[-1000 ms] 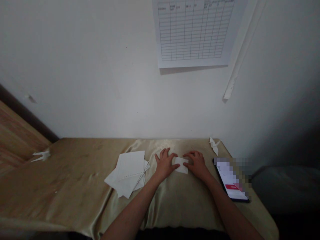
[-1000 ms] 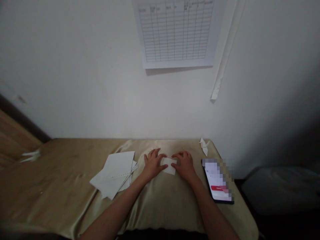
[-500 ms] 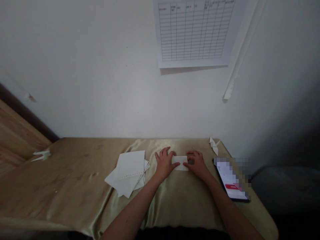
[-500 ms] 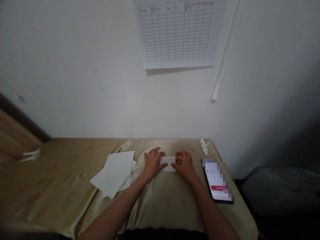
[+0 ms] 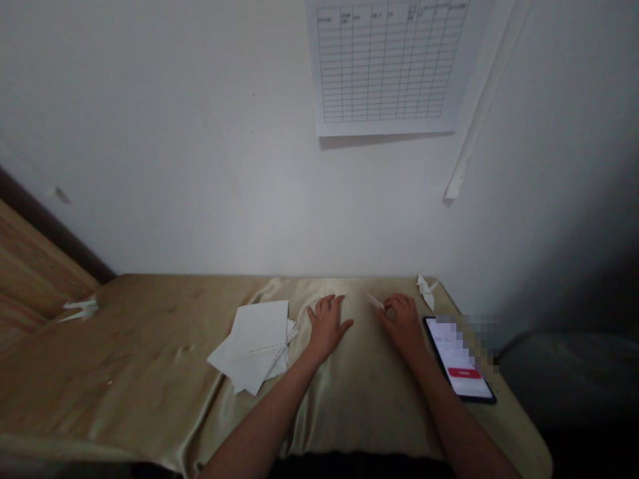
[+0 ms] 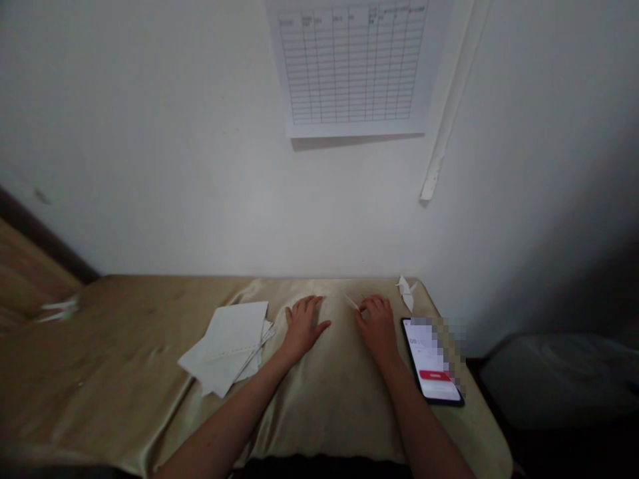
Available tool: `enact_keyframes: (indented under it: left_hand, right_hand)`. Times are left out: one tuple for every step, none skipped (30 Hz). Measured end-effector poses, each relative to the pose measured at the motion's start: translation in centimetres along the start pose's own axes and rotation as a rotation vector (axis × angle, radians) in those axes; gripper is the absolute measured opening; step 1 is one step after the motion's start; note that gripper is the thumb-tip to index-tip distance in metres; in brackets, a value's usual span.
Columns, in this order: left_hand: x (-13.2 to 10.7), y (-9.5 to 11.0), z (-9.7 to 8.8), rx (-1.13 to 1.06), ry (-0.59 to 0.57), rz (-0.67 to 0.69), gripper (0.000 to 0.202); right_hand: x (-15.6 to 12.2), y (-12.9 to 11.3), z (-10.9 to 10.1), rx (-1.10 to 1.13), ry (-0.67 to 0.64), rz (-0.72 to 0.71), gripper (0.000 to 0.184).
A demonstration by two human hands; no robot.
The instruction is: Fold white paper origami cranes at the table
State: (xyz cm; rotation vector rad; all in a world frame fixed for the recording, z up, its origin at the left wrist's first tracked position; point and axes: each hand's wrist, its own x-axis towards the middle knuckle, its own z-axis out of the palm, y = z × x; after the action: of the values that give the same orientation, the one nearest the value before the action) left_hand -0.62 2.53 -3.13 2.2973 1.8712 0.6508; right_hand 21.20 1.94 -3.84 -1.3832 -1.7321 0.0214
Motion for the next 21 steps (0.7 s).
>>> enact_keyframes:
  left_hand:
    - [0.0,0.0,0.0,-0.003,-0.001,-0.002,0.063]
    - [0.0,0.1,-0.1,-0.008,-0.002,-0.003,0.062]
    - [0.0,0.1,-0.2,-0.015,-0.005,-0.004,0.059]
    - [0.0,0.1,-0.2,-0.022,-0.009,-0.004,0.057]
    - [-0.1,0.1,-0.3,-0.029,-0.011,-0.004,0.054]
    - [-0.1,0.1,-0.3,-0.035,-0.011,-0.003,0.052]
    - [-0.1,0.2,-0.4,-0.041,-0.010,-0.002,0.048]
    - [-0.1,0.2,-0.5,-0.045,-0.008,-0.003,0.045]
    - [-0.1,0.2,-0.5,-0.048,-0.009,-0.005,0.041]
    - [-0.1,0.2,-0.6,-0.051,-0.013,-0.004,0.037]
    - [-0.1,0.2,-0.6,-0.054,-0.020,-0.001,0.034]
    - [-0.1,0.2,-0.7,-0.058,-0.028,0.006,0.032]
    - [-0.1,0.2,-0.7,-0.064,-0.034,0.017,0.031]
    - [-0.2,0.3,-0.8,-0.073,-0.038,0.027,0.030]
    - [-0.2,0.3,-0.8,-0.082,-0.040,0.037,0.030]
    - [-0.3,0.3,-0.8,-0.092,-0.043,0.047,0.029]
    - [-0.3,0.3,-0.8,-0.099,-0.053,0.061,0.028]
    - [-0.3,0.3,-0.7,-0.104,-0.068,0.077,0.028]
    - [-0.4,0.3,-0.7,-0.105,-0.088,0.093,0.029]
    - [-0.4,0.3,-0.6,-0.104,-0.108,0.111,0.031]
    - [-0.4,0.2,-0.5,-0.100,-0.124,0.124,0.032]
  right_hand:
    - [-0.1,0.0,-0.1,-0.023,-0.021,-0.029,0.006]
    - [-0.1,0.0,-0.1,-0.042,-0.051,-0.051,0.005]
    - [-0.2,-0.1,0.0,-0.058,-0.088,-0.067,0.005]
    - [-0.3,-0.1,0.0,-0.071,-0.130,-0.078,0.005]
    - [-0.5,-0.2,0.1,-0.081,-0.172,-0.082,0.005]
    - [-0.5,-0.4,0.1,-0.088,-0.215,-0.081,0.006]
    - [-0.6,-0.5,0.2,-0.091,-0.256,-0.076,0.009]
    - [-0.7,-0.7,0.2,-0.090,-0.292,-0.067,0.013]
    - [-0.7,-0.8,0.2,-0.086,-0.323,-0.057,0.017]
    - [-0.7,-0.9,0.2,-0.080,-0.348,-0.044,0.020]
    - [-0.7,-1.0,0.3,-0.072,-0.365,-0.032,0.022]
    - [-0.7,-1.0,0.3,-0.065,-0.378,-0.021,0.023]
    - [-0.7,-1.0,0.3,-0.058,-0.387,-0.012,0.024]
    - [-0.7,-1.0,0.4,-0.053,-0.395,-0.007,0.025]
    - [-0.7,-0.9,0.4,-0.048,-0.402,-0.007,0.025]
    - [-0.7,-0.8,0.5,-0.043,-0.406,-0.008,0.025]
    - [-0.7,-0.7,0.6,-0.039,-0.407,-0.009,0.026]
    - [-0.7,-0.6,0.6,-0.034,-0.408,-0.011,0.026]
    - [-0.7,-0.5,0.7,-0.029,-0.408,-0.011,0.028]
    - [-0.6,-0.5,0.7,-0.024,-0.407,-0.009,0.029]
    - [-0.6,-0.4,0.7,-0.022,-0.408,-0.005,0.031]
